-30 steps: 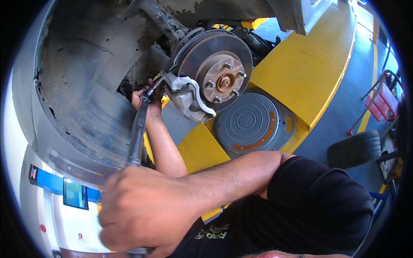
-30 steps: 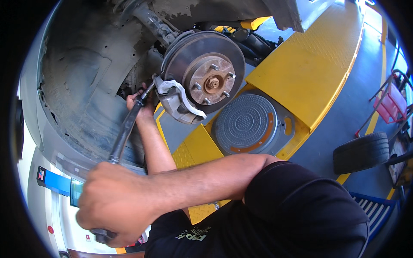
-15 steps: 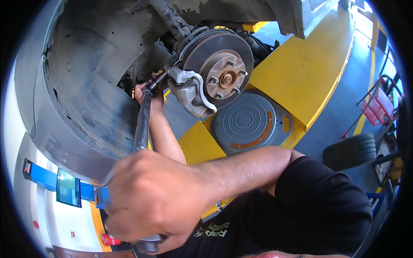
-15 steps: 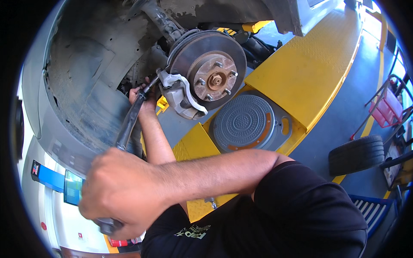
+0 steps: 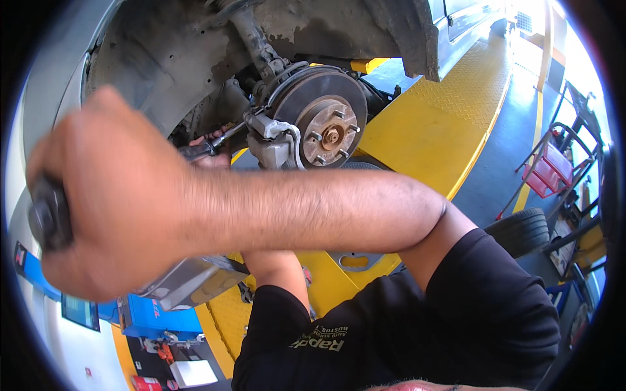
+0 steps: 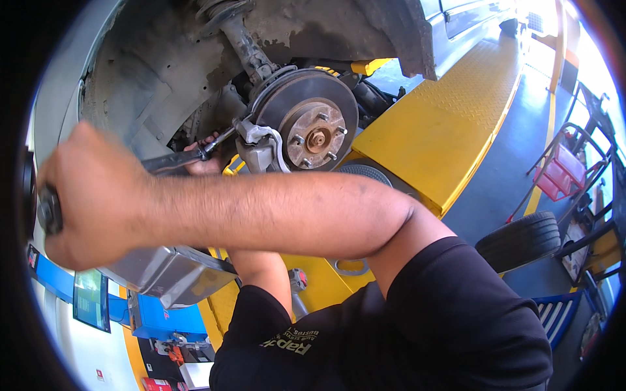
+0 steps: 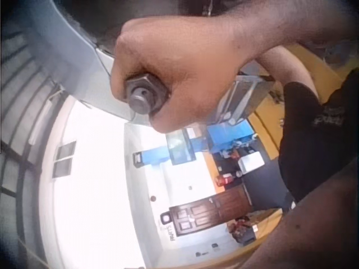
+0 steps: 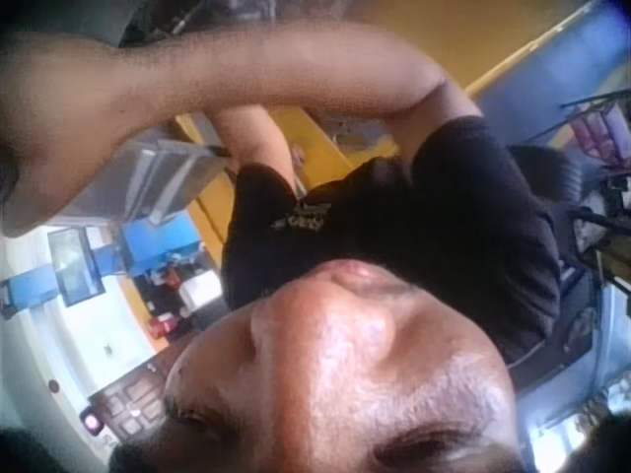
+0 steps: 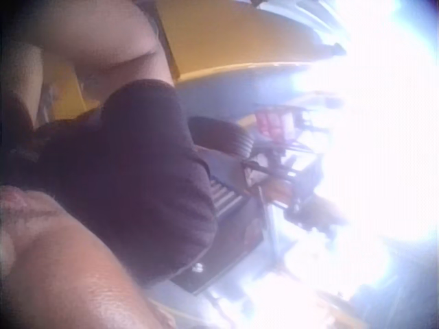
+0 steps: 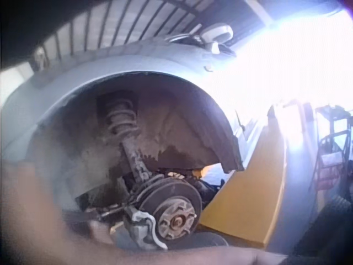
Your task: The person removes a wheel from a vehicle using an impact wrench and a torque wrench. They loosen lug nuts, remove the wheel, and then work on the brake assembly by loosening bolts on the caliper.
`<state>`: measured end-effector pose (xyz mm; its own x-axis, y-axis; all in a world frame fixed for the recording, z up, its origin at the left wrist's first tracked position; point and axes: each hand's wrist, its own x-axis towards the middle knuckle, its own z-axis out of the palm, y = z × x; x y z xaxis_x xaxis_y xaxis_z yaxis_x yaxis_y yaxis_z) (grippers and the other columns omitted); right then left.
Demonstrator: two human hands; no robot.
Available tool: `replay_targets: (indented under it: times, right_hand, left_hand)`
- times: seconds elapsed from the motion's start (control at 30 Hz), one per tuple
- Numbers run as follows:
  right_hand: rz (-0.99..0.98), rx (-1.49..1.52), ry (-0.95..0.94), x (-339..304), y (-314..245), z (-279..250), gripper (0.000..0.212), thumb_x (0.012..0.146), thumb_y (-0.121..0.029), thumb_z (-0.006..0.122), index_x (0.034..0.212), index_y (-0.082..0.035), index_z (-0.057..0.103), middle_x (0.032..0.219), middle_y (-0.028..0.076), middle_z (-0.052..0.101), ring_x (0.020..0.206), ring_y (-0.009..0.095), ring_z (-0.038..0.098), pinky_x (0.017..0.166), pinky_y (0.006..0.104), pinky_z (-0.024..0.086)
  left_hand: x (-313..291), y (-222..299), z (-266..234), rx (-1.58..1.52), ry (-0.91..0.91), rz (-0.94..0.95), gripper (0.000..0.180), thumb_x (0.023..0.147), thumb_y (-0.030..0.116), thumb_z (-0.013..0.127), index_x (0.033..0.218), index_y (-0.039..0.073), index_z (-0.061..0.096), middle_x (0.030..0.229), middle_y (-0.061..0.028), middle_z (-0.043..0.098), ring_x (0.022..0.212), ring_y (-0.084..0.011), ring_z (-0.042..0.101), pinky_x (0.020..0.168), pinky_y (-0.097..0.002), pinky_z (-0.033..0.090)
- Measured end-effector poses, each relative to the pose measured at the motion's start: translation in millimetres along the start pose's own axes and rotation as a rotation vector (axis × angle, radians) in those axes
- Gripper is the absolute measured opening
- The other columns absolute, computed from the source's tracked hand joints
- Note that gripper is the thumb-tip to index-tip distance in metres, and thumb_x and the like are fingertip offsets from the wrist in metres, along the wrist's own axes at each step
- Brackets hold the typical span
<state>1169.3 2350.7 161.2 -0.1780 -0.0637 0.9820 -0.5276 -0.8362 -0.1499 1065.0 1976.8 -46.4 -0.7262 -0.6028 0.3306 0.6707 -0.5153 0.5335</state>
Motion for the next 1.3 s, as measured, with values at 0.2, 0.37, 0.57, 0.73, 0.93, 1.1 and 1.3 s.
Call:
replay_targets:
  times: [0.2, 0.37, 0.57, 0.73, 0.93, 1.1, 1.3]
  right_hand:
    - [-0.016, 0.072, -0.030, 24, 3, -18, 0.021, 0.063, -0.019, 0.075, 0.069, 0.001, 0.072, 0.061, 0.020, 0.065, 0.065, 0.037, 0.072, 0.071, 0.0407, 0.061]
    - [-0.013, -0.170, -0.273, 26, 0, -13, 0.027, 0.065, -0.024, 0.075, 0.071, 0.002, 0.073, 0.065, 0.022, 0.067, 0.070, 0.036, 0.073, 0.074, 0.0400, 0.062]
    - [0.131, -0.107, -0.134, 41, 13, -14, 0.031, 0.068, -0.029, 0.076, 0.075, 0.001, 0.076, 0.071, 0.022, 0.070, 0.076, 0.037, 0.074, 0.076, 0.0398, 0.062]
    - [0.035, -0.222, -0.377, 31, 3, -12, 0.034, 0.069, -0.036, 0.075, 0.077, -0.003, 0.077, 0.075, 0.021, 0.072, 0.078, 0.036, 0.074, 0.077, 0.0406, 0.061]
    - [-0.032, -0.265, -0.503, 23, -11, -6, 0.034, 0.068, -0.039, 0.075, 0.078, -0.007, 0.077, 0.078, 0.018, 0.073, 0.079, 0.034, 0.074, 0.076, 0.0416, 0.061]
    - [-0.141, -0.363, -0.274, 30, 8, -5, 0.031, 0.063, -0.032, 0.078, 0.080, -0.007, 0.076, 0.079, 0.016, 0.073, 0.077, 0.036, 0.073, 0.072, 0.0390, 0.059]
    - [-0.051, -0.187, -0.054, 41, 31, -31, 0.030, 0.063, -0.030, 0.078, 0.080, -0.006, 0.075, 0.078, 0.016, 0.072, 0.076, 0.036, 0.072, 0.071, 0.0383, 0.059]
  left_hand:
    - [-56, -69, -1, -0.060, 0.182, 0.064, 0.034, 0.084, 0.029, 0.056, 0.092, -0.002, 0.068, 0.091, -0.0234, 0.071, 0.092, -0.0392, 0.069, 0.102, -0.0587, 0.051]
    - [-81, -95, 46, -0.068, 0.185, 0.087, 0.034, 0.085, 0.029, 0.055, 0.094, -0.002, 0.068, 0.091, -0.0226, 0.071, 0.091, -0.0387, 0.069, 0.102, -0.0585, 0.052]
    - [-29, -7, 58, -0.067, 0.139, 0.210, 0.035, 0.087, 0.028, 0.054, 0.096, -0.002, 0.068, 0.091, -0.0216, 0.071, 0.090, -0.0380, 0.069, 0.101, -0.0582, 0.052]
    - [-30, -9, 67, -0.060, 0.137, 0.246, 0.035, 0.088, 0.028, 0.054, 0.097, -0.002, 0.067, 0.091, -0.0208, 0.071, 0.089, -0.0375, 0.069, 0.100, -0.0580, 0.053]
    - [-29, -8, 72, -0.057, 0.140, 0.276, 0.035, 0.090, 0.028, 0.053, 0.099, -0.002, 0.067, 0.091, -0.0199, 0.070, 0.087, -0.0369, 0.069, 0.100, -0.0577, 0.053]
    - [-27, -2, 73, -0.076, 0.135, 0.311, 0.035, 0.091, 0.028, 0.052, 0.101, -0.002, 0.067, 0.090, -0.0191, 0.070, 0.086, -0.0363, 0.069, 0.099, -0.0575, 0.053]
    - [-42, -4, 104, -0.091, 0.139, 0.386, 0.036, 0.093, 0.028, 0.051, 0.103, -0.002, 0.067, 0.090, -0.0182, 0.070, 0.085, -0.0357, 0.070, 0.098, -0.0572, 0.054]
